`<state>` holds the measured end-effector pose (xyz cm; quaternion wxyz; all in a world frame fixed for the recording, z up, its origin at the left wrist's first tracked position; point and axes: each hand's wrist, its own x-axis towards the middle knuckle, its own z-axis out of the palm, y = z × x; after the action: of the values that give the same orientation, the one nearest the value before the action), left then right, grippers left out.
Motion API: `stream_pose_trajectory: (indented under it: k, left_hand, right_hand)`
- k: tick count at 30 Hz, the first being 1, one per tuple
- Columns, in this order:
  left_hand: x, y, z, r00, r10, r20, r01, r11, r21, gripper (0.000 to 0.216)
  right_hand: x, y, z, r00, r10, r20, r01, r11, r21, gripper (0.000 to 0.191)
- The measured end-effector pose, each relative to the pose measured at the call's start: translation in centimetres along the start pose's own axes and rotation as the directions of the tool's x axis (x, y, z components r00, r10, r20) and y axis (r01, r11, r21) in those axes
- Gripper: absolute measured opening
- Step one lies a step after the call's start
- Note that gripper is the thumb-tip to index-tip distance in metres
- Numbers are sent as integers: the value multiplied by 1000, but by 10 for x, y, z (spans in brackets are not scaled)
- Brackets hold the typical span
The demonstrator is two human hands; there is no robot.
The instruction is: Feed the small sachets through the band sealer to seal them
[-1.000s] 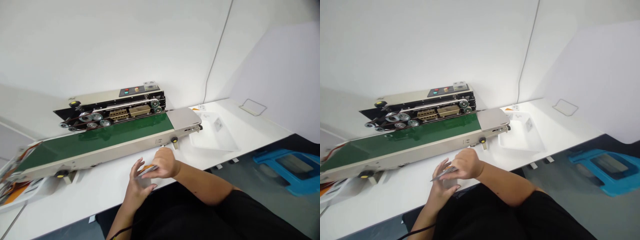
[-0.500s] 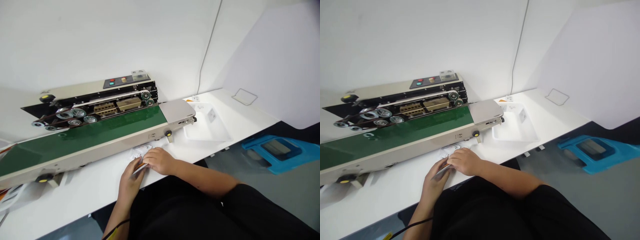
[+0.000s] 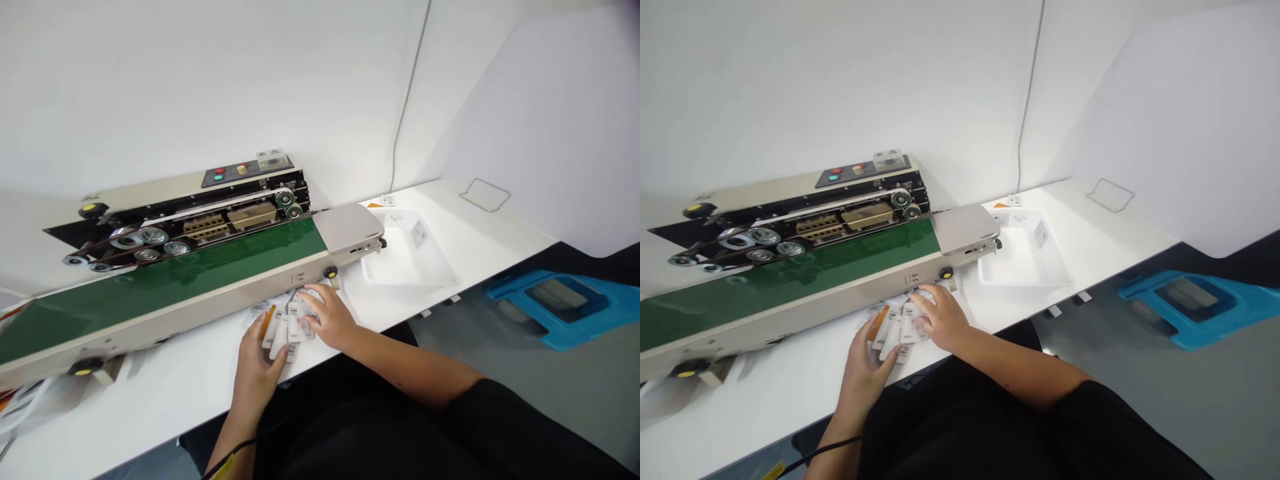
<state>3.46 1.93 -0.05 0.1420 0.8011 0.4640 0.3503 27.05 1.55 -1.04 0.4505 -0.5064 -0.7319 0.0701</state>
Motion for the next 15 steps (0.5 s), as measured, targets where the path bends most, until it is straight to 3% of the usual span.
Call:
stream_pose_trajectory:
  k: [2,5,7,10,12,13,15]
  left_hand:
    - [0,-1,2,999,40,-32,-38,997,62,74]
    - [-1,-4,5,997,77,-10,-74,986,147,62]
    - [-2,-5,6,996,87,26,-90,980,180,51]
    - [-2,-5,8,992,104,77,-117,975,187,40]
    - [-1,-5,9,986,123,113,-143,972,185,36]
    - [-1,-4,10,983,131,128,-154,970,187,35]
    - [0,-4,10,979,144,144,-170,966,194,36]
  right_hand:
    - [0,-5,-5,1000,-25,6,25,999,-28,57]
    - [-1,-13,-26,990,-137,-37,136,990,-23,49]
    - [-1,-14,-52,960,-254,-116,254,967,-10,40]
    - [-1,1,-110,907,-372,-197,375,927,-21,27]
    - [2,22,-157,917,-312,-247,301,950,-79,19]
    - [4,35,-181,939,-203,-278,169,975,-143,17]
    - [12,63,-224,930,20,-367,-121,960,-254,24]
